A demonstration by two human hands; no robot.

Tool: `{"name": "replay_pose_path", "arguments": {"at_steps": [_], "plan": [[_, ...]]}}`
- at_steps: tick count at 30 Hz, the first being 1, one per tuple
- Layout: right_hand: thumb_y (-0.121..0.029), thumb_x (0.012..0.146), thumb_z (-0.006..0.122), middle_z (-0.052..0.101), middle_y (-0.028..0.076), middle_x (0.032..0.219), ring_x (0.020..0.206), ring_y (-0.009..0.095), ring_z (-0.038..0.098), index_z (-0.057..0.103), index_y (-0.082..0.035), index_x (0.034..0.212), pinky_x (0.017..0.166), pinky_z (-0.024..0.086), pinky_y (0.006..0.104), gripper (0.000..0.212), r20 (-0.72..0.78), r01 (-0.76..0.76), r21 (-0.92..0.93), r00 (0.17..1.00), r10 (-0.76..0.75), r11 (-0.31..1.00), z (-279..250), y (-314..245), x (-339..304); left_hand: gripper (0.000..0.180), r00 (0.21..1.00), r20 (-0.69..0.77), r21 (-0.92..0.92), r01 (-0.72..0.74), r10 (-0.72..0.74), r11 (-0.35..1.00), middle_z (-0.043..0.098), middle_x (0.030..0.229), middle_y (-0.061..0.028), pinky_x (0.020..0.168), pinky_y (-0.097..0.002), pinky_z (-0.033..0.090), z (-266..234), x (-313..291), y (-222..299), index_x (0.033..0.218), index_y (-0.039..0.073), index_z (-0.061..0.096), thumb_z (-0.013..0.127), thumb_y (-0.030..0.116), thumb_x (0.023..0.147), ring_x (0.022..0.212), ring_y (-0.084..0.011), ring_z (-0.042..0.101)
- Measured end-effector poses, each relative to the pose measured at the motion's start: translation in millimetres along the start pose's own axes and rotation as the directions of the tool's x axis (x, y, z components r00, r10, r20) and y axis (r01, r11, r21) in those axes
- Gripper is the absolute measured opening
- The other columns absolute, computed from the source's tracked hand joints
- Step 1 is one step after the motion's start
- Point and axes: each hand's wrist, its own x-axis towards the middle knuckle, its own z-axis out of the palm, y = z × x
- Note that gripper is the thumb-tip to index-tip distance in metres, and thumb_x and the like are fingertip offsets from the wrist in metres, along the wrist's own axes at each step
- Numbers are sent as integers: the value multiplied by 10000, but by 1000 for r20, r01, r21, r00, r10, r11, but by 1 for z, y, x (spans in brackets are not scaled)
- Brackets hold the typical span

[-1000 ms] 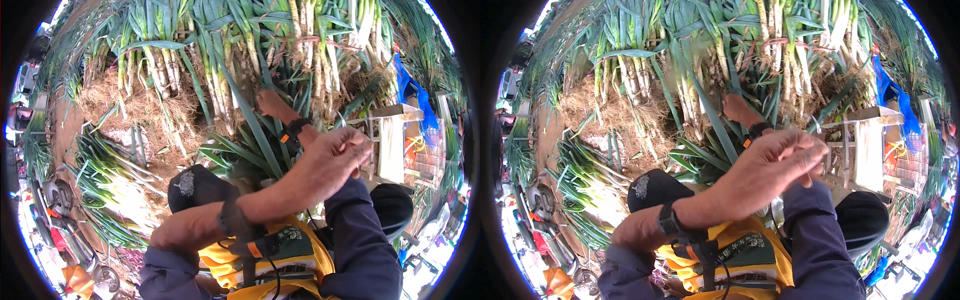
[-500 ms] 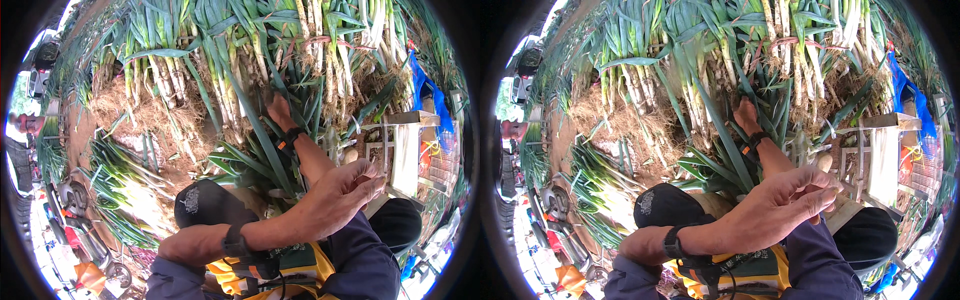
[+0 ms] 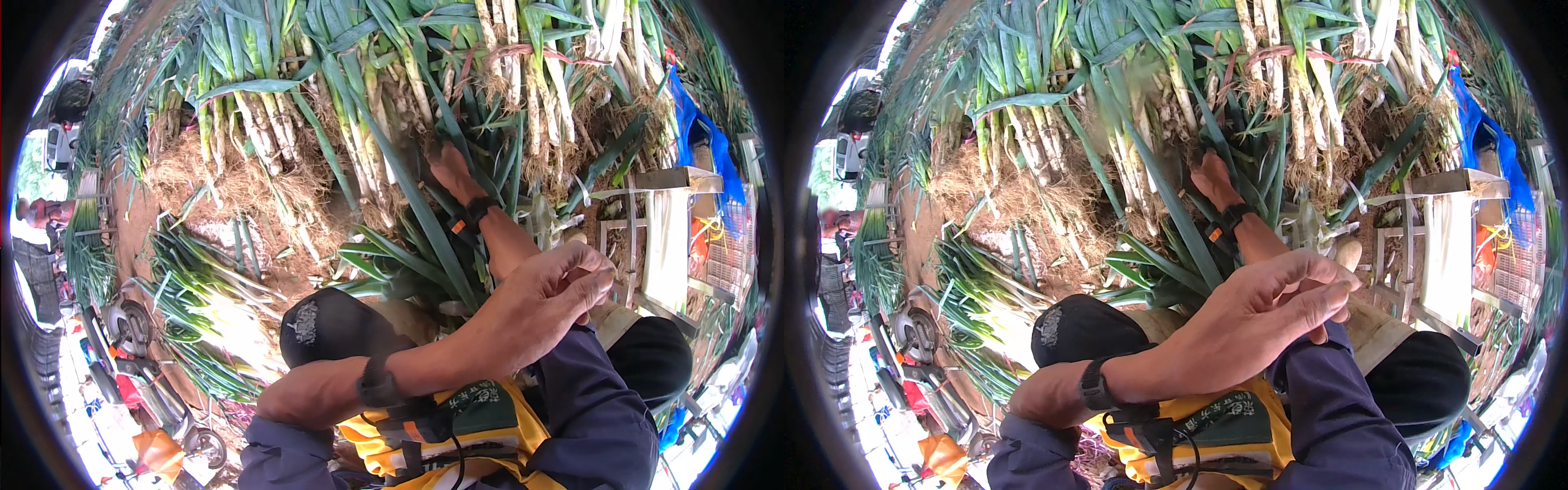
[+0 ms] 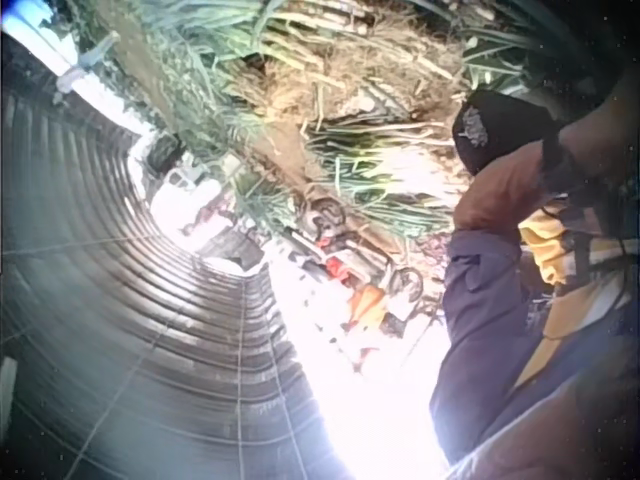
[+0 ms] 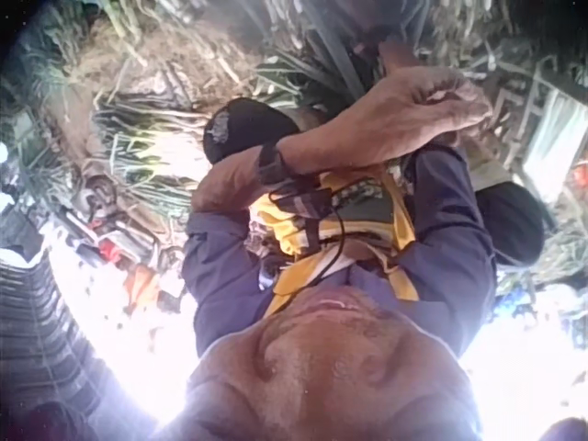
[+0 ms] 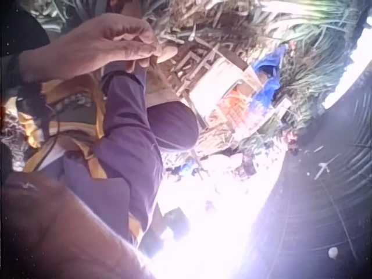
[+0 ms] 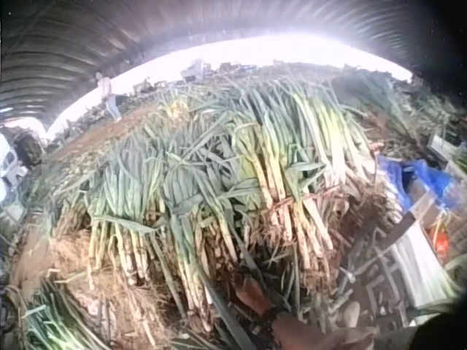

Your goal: Processing and cleaning leeks in an agricultural setting.

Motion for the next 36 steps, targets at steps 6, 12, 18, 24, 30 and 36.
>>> {"name": "replay_pose_path", "arguments": {"at_steps": [6,12,18,24,30,36], "plan": [[-250,958,655,531,12,631,536,133,498,673,-16,886,494,394,321,245,551,-433,807,796,-251,400,-88,-211,-7,282,943,-327,36,-51,60,998,594,975,6,758,-215,461,-45,-39,-10,1227,24,597,545,253,1071,856,-45,519],[-314,911,737,502,-29,646,561,72,445,665,-22,850,497,323,282,307,594,-537,757,803,-50,372,-207,-247,6,295,942,-330,158,-10,62,987,615,980,-6,770,-236,471,-47,-31,-4,1180,16,617,549,279,1067,875,-66,545],[-314,931,706,556,-24,719,643,70,479,696,-17,974,570,391,287,301,569,-486,690,822,13,537,-198,-166,-37,326,917,-393,207,15,69,978,651,1000,-52,798,-268,504,-53,-23,2,1186,-3,620,558,290,1058,875,-120,595],[-445,914,720,660,44,786,569,90,558,671,-12,994,535,482,268,443,500,-397,837,835,-231,378,-332,-174,-61,346,718,-626,324,-117,306,939,685,996,-75,829,-301,526,-86,-17,12,1170,22,646,646,320,996,850,-153,649],[-371,918,720,626,48,723,641,102,517,694,62,960,569,438,300,436,721,-407,442,691,-47,800,-483,-198,-87,405,285,-927,187,-215,244,959,594,1124,-87,912,-377,483,-152,-4,21,1288,37,538,550,355,1038,1004,-223,610],[-262,842,783,641,137,895,672,305,646,611,-6,1004,599,517,438,349,493,122,355,818,-297,927,-539,-187,-170,474,474,-870,-104,-447,137,888,598,1115,-178,907,-487,574,-184,13,0,1252,-17,507,513,413,1054,992,-338,643]]}}
